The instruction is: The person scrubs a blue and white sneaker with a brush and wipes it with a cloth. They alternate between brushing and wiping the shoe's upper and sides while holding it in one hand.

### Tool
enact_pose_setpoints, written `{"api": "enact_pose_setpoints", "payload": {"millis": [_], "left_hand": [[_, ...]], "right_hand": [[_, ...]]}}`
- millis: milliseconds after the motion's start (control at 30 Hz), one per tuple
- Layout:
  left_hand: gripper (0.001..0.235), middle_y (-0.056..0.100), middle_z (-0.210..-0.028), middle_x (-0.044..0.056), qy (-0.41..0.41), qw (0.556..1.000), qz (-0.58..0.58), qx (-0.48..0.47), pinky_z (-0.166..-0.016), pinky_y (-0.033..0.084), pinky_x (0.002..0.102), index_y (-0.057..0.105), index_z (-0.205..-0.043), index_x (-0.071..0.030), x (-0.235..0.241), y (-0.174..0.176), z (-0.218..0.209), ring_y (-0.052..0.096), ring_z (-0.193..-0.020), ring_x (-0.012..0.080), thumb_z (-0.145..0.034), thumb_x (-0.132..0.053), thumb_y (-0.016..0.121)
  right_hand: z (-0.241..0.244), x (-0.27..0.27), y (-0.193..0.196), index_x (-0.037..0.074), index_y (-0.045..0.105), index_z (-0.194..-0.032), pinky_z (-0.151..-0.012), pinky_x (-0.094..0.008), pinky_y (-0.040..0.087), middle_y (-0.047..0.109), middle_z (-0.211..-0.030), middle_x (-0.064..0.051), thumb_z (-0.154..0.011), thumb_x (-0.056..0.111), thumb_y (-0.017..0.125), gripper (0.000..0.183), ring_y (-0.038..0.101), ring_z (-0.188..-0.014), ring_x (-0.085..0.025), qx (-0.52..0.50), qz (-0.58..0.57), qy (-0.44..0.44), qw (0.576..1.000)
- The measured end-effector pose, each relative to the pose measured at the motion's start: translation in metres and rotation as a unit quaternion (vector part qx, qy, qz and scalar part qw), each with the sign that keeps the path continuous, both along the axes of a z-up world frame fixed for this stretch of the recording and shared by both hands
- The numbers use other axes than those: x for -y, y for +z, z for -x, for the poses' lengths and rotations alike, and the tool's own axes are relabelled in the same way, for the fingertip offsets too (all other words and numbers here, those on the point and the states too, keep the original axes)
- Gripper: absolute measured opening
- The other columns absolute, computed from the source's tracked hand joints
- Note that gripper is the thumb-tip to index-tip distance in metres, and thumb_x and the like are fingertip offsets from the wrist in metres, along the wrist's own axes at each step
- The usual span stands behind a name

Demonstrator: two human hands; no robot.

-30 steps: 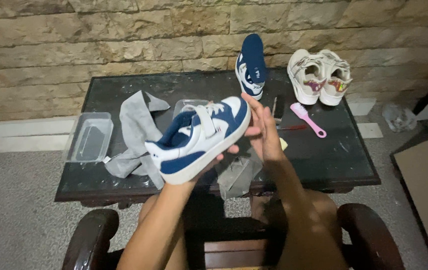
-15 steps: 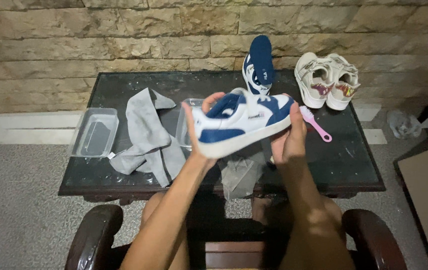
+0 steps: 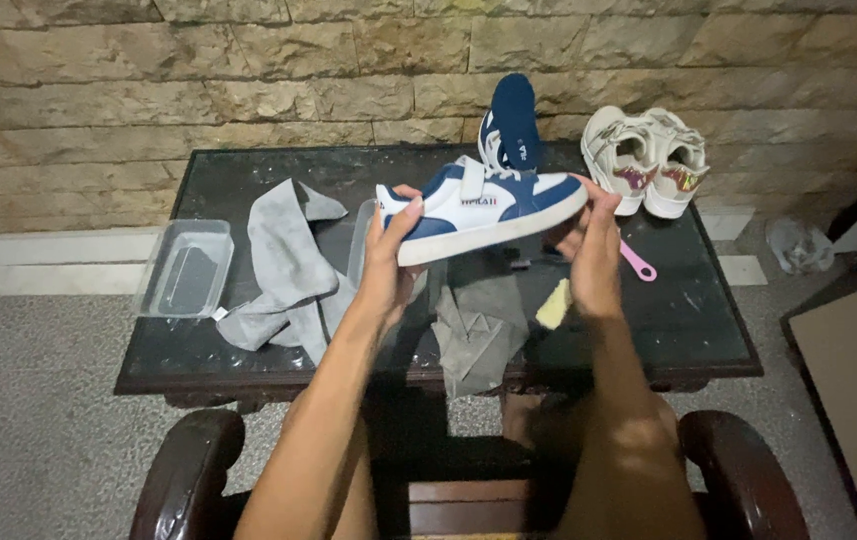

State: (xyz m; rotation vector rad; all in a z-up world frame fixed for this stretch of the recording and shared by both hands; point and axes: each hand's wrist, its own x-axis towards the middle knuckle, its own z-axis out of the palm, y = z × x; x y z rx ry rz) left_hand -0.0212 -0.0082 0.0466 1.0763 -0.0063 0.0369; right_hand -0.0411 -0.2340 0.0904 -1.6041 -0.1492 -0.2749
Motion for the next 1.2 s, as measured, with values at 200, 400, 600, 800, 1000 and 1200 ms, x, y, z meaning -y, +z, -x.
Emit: {"api": "enact_pose_setpoints", "payload": {"millis": [200, 400, 600, 800, 1000, 1200], "left_hand": [[0.053, 0.049, -0.104, 0.006, 0.0, 0.999, 0.028, -0.027, -0.077, 0.06, 0.026, 0.049, -0.126, -0.02, 0.001, -0.001, -0.001, 0.063, -0.093, 0.0177, -0.089, -0.053, 0.068], [0.048, 0.052, -0.097, 0.004, -0.011, 0.993, 0.107, -0.04, -0.072, 0.061, 0.025, 0.048, -0.123, -0.02, 0.003, 0.015, 0.004, 0.069, -0.085, 0.0153, -0.09, -0.049, 0.067], [0.047, 0.055, -0.098, 0.006, -0.01, 0.992, 0.118, -0.053, -0.074, 0.064, 0.031, 0.05, -0.12, -0.019, -0.002, 0.013, 0.005, 0.071, -0.084, 0.018, -0.087, -0.045, 0.07], [0.049, 0.057, -0.098, 0.008, 0.015, 0.992, 0.121, -0.041, -0.076, 0.065, 0.034, 0.051, -0.122, -0.02, -0.017, -0.011, -0.011, 0.074, -0.09, 0.023, -0.087, -0.046, 0.07], [0.058, 0.059, -0.108, 0.017, 0.08, 0.981, 0.165, -0.065, -0.09, 0.063, 0.048, 0.051, -0.122, -0.016, -0.024, 0.036, 0.014, 0.073, -0.096, 0.0347, -0.08, -0.048, 0.075], [0.062, 0.059, -0.114, 0.017, 0.104, 0.973, 0.199, -0.058, -0.095, 0.06, 0.056, 0.053, -0.123, -0.014, -0.03, 0.026, 0.004, 0.071, -0.103, 0.0387, -0.077, -0.047, 0.079]], "right_hand": [[-0.027, 0.072, -0.058, 0.001, 0.061, -0.134, -0.089, -0.064, 0.054, 0.062, -0.126, -0.033, -0.095, 0.034, 0.064, 0.051, 0.062, -0.116, -0.055, -0.207, 0.46, 0.025, 0.863], [-0.04, 0.056, -0.106, 0.028, 0.055, -0.143, -0.105, -0.071, 0.038, 0.041, -0.152, -0.02, -0.055, 0.022, 0.105, 0.101, 0.031, -0.144, -0.054, -0.333, 0.589, 0.107, 0.728], [-0.067, 0.064, -0.175, 0.022, 0.062, -0.137, -0.094, -0.067, 0.052, 0.053, -0.139, -0.019, -0.077, 0.017, 0.087, 0.065, 0.056, -0.126, -0.049, -0.356, 0.589, 0.042, 0.724], [-0.026, 0.036, -0.081, 0.026, 0.067, -0.127, -0.099, -0.06, 0.052, 0.047, -0.142, -0.019, -0.075, 0.024, 0.09, 0.057, 0.042, -0.137, -0.049, -0.328, 0.585, -0.007, 0.742], [-0.011, 0.05, -0.038, -0.004, 0.054, -0.122, -0.067, -0.046, 0.063, 0.06, -0.115, -0.037, -0.081, 0.007, 0.083, 0.051, 0.071, -0.091, -0.045, -0.254, 0.285, 0.016, 0.924], [-0.023, 0.012, -0.03, -0.007, 0.038, -0.137, -0.068, -0.034, 0.064, 0.065, -0.1, -0.017, -0.091, 0.021, 0.074, 0.065, 0.071, -0.074, -0.017, -0.309, 0.035, 0.126, 0.942]]}}
